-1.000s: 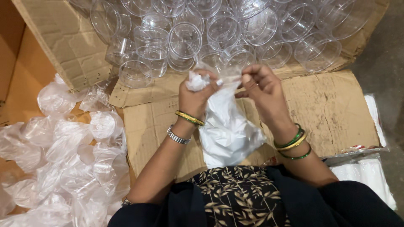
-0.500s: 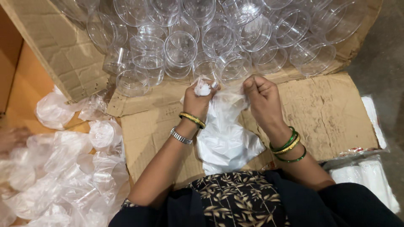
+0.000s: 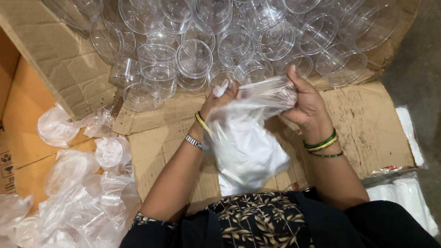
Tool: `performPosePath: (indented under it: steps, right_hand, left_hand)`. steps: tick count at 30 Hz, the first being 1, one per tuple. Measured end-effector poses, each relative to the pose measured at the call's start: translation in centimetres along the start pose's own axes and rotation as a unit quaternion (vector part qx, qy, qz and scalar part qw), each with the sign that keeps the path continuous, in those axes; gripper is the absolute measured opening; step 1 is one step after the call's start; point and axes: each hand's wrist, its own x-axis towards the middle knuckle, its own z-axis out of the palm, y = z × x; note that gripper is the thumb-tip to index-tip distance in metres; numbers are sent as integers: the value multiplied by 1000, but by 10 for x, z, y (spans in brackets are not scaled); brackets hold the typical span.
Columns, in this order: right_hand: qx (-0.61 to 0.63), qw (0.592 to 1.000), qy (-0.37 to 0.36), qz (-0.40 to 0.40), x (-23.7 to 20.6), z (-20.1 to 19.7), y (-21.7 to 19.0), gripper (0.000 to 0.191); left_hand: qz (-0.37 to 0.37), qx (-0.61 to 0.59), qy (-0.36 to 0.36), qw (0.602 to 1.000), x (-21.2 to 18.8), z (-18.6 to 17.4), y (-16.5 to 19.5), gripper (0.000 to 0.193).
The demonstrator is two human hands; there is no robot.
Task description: The person sits on the floor and stuffs clear plastic cups one at a time into white plastic bags, opening each bag, filling it with cups from a cardboard box, and setting filled bags aside on the floor.
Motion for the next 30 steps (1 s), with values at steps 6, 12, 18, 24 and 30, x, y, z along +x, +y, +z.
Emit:
performPosePath:
  steps: [6,12,18,24,30]
  right_hand:
    - [-112,971,-79,-194,30,-25,-12,13]
    - [-437,831,153,-309,101,-57,42,20]
    - [-274,878,-20,-392,77,-51,43,25]
    - [63,984,-143,-80,26,-9,49,45]
    - [-103,953,-270,-94,20,26,67,32]
  left_hand:
    - [13,34,143,989,23,-21,-36,20]
    - [81,255,347,899,100,-37,-90,14]
    - [84,-34,261,961,72,-18,-58,16]
    - [139,-98,197,966,9,11,-18,16]
    - [-12,78,311,947,-73,-60,27,26]
